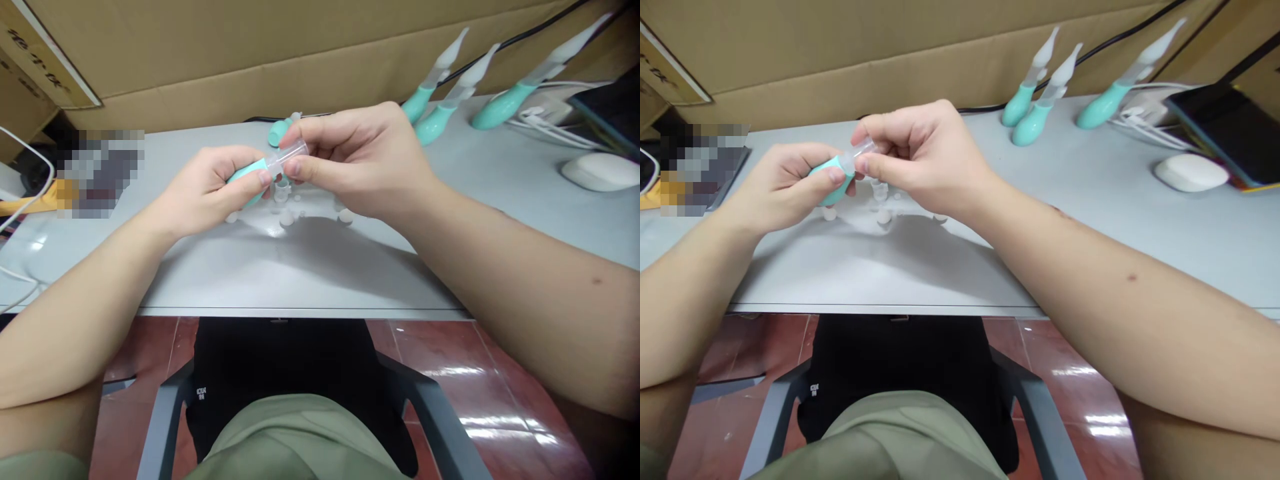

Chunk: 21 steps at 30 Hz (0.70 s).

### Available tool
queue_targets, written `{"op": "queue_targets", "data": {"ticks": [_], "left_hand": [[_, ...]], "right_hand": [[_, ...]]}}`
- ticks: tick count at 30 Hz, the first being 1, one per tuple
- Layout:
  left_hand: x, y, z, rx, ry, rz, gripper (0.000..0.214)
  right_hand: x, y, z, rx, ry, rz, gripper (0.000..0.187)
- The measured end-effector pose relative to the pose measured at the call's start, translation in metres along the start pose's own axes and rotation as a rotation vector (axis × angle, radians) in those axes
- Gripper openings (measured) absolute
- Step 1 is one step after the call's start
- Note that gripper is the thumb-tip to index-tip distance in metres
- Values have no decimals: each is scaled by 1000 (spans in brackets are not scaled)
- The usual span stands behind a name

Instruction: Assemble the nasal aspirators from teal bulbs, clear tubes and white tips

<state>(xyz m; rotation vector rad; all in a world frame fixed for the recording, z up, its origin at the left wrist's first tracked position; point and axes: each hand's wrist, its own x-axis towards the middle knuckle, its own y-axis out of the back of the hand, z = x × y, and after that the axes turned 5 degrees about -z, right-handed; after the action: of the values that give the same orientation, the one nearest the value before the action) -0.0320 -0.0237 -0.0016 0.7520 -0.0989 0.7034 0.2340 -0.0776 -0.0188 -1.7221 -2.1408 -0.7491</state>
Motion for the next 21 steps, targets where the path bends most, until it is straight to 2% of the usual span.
{"op": "queue_targets", "data": {"ticks": [5,10,16,21], "left_hand": [[-2,7,2,44,3,-63,56],[-3,10,-1,105,-15,-68,49],[-5,11,-2,111,11,-85,59],[-5,12,-2,88,23,-82,61]], "right_hand": [[-4,1,-6,-98,9,-34,17],[-6,-2,-3,-171,58,-14,11],[-8,-1,-10,-316,83,-86,4],[-9,-2,-12,-424,109,-49,14]]}}
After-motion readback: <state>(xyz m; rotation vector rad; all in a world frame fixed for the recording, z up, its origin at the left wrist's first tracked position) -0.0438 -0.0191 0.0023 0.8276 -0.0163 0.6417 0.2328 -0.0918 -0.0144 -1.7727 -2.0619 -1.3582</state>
